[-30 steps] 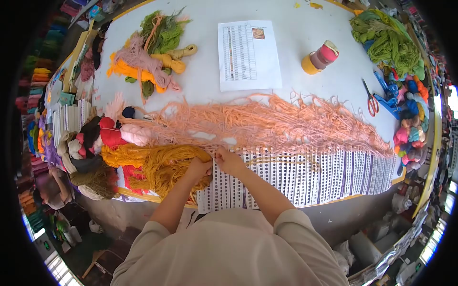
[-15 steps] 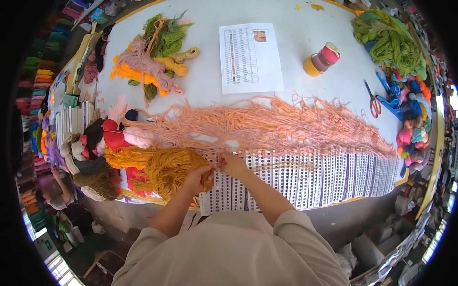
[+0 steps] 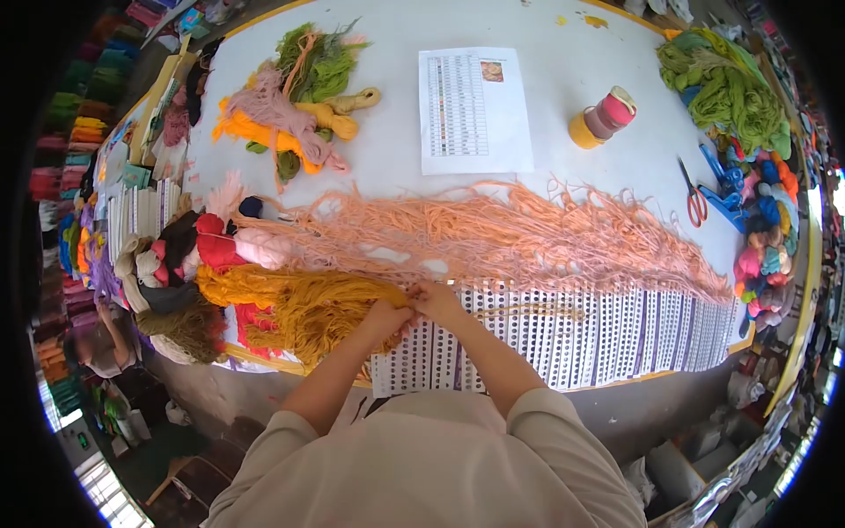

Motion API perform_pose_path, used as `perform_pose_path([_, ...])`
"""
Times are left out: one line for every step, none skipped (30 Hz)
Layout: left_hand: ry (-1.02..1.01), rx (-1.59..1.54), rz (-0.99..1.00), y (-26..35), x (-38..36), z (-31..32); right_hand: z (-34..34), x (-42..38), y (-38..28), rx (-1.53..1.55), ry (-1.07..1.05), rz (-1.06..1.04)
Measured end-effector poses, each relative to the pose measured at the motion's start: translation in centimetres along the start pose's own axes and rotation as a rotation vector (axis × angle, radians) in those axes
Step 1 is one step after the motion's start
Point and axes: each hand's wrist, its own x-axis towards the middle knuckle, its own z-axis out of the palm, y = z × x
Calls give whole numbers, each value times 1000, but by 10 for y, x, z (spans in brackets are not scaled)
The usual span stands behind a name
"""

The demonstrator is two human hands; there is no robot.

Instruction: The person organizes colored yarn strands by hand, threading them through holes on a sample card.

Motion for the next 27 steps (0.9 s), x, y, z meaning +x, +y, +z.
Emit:
perform_pose_path([-2,1,4,-1,2,0,-1,-1,-2,-12,9,4])
perform_pose_path([0,-2,-2,-2,4,1,-2,-1,-1,-14,12,3])
perform_pose_path([3,-6,-8,-5,6,2,-1,0,0,-29,12,-20])
perform_pose_path([3,-6,-6,-8,7,3,-2,0,2,-43,12,-44])
perform_pose_path([19,-8,40,-11,8,3,-2,0,1,-44,12,-44])
perform_pose_path([35,-10,85,-14,8,4,-2,0,1,-33,5,-40])
perform_pose_path([37,-11,86,-19,7,4,-2,1,1,-21,-4,-36])
perform_pose_path([159,216,205,-23,5,3,-2,1,1,-22,-5,-38])
perform_pose_path([280,444,323,-26,4,1,-2,2,1,-12,-15,-39])
perform_pose_path([280,445,325,-28,5,-2,-2,2,2,-3,-23,-40])
perform_pose_path([323,516,223,-25,-1,-5,-2,0,1,-2,-19,-40])
perform_pose_path([365,587,119,-22,-6,-9,0,-2,-1,42,5,-26])
perform_pose_path([363,588,122,-20,-10,-17,1,-4,-4,86,28,-12])
perform_pose_path([305,247,17,-18,-14,-32,3,-3,-2,86,30,-13])
perform_pose_path([243,-93,-88,-14,-21,-46,5,-2,0,8,77,-29])
perform_pose_path([251,-349,-103,-10,-30,-60,5,0,2,-70,124,-46])
perform_pose_path([258,-604,-118,-3,-43,-74,5,-1,1,-67,123,-49])
perform_pose_path([311,-620,-42,5,-57,-91,5,-1,-1,-64,128,-28])
perform_pose_path([363,-634,36,13,-71,-109,6,-2,-3,-60,134,-8])
perform_pose_path([413,-673,101,19,-84,-129,5,-1,-4,-58,135,-10])
perform_pose_path([462,-712,165,21,-95,-149,5,-2,-5,-56,130,5])
perform_pose_path([533,-775,238,20,-102,-173,5,-2,-6,-54,124,21])
perform_pose_path([603,-836,310,18,-107,-190,5,-1,-4,-52,123,20])
perform_pose_path([728,-907,408,19,-112,-197,6,0,-2,-68,131,14])
perform_pose_path([853,-977,507,19,-115,-202,6,1,0,-84,138,8])
perform_pose_path([936,-878,575,21,-118,-201,6,0,-3,-83,136,6])
perform_pose_path([938,-877,577,20,-119,-198,6,-2,-5,-86,141,15])
